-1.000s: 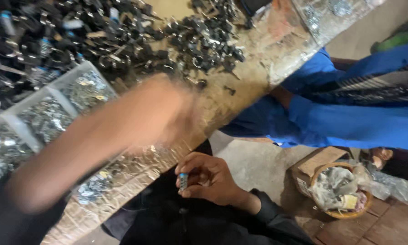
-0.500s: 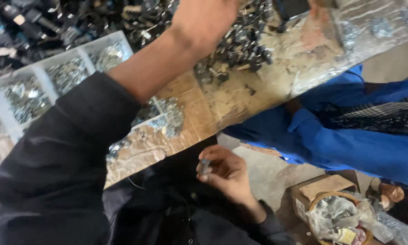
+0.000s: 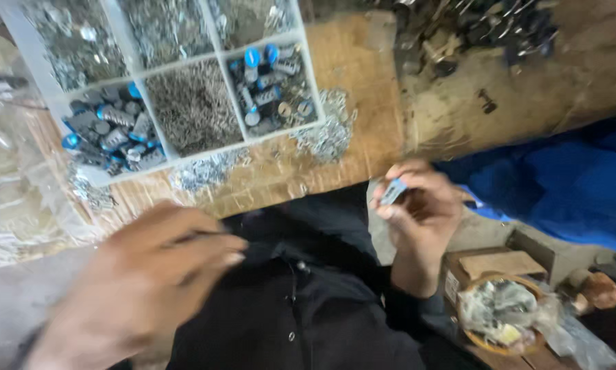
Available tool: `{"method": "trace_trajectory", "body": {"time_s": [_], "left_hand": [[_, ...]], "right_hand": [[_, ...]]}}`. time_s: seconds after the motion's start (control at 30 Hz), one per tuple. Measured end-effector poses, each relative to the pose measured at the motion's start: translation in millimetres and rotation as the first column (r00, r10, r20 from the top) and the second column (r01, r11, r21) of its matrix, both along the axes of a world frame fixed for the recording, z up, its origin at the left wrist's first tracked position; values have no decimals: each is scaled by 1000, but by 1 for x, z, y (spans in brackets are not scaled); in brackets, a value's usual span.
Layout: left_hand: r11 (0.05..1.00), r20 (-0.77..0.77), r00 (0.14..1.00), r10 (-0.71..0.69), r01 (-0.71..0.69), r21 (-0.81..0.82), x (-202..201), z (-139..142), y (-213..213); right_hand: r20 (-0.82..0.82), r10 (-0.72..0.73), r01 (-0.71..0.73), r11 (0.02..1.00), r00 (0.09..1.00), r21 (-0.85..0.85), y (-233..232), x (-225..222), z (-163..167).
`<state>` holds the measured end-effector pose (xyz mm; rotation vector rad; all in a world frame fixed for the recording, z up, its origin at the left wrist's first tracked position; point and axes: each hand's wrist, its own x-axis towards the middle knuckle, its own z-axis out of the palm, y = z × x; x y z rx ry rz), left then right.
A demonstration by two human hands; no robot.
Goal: The person sits at a workbench assembling lock cylinders. They pick small metal pins and springs from a compartment parts tray, insert them into a lock cylinder body held in one hand, press components into place by hand, and occasionally test the cylinder with a key before setting it aside and starting another.
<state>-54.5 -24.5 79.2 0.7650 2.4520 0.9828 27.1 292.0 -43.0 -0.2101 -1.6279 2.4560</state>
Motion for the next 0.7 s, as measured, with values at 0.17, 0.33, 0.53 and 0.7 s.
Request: {"method": "trace_trajectory", "body": {"time_s": [0.17, 0.33, 0.53, 0.7], "left_hand": [[917, -62, 997, 49, -20, 398, 15, -53, 68], [947, -355, 899, 257, -161, 278, -10, -62, 121], [965, -448, 857, 253, -193, 175, 10, -48, 71], [977, -423, 883, 203, -212, 26, 21, -74, 77]], "right_hand": [[-165, -90, 101, 993, 982, 61, 23, -12, 23], [-167, -141, 156, 985, 976, 75, 21, -33, 5], [-54, -155, 154, 988, 986, -24, 14, -24, -21], [-72, -49, 47, 999, 996, -21, 25, -12, -15]]}}
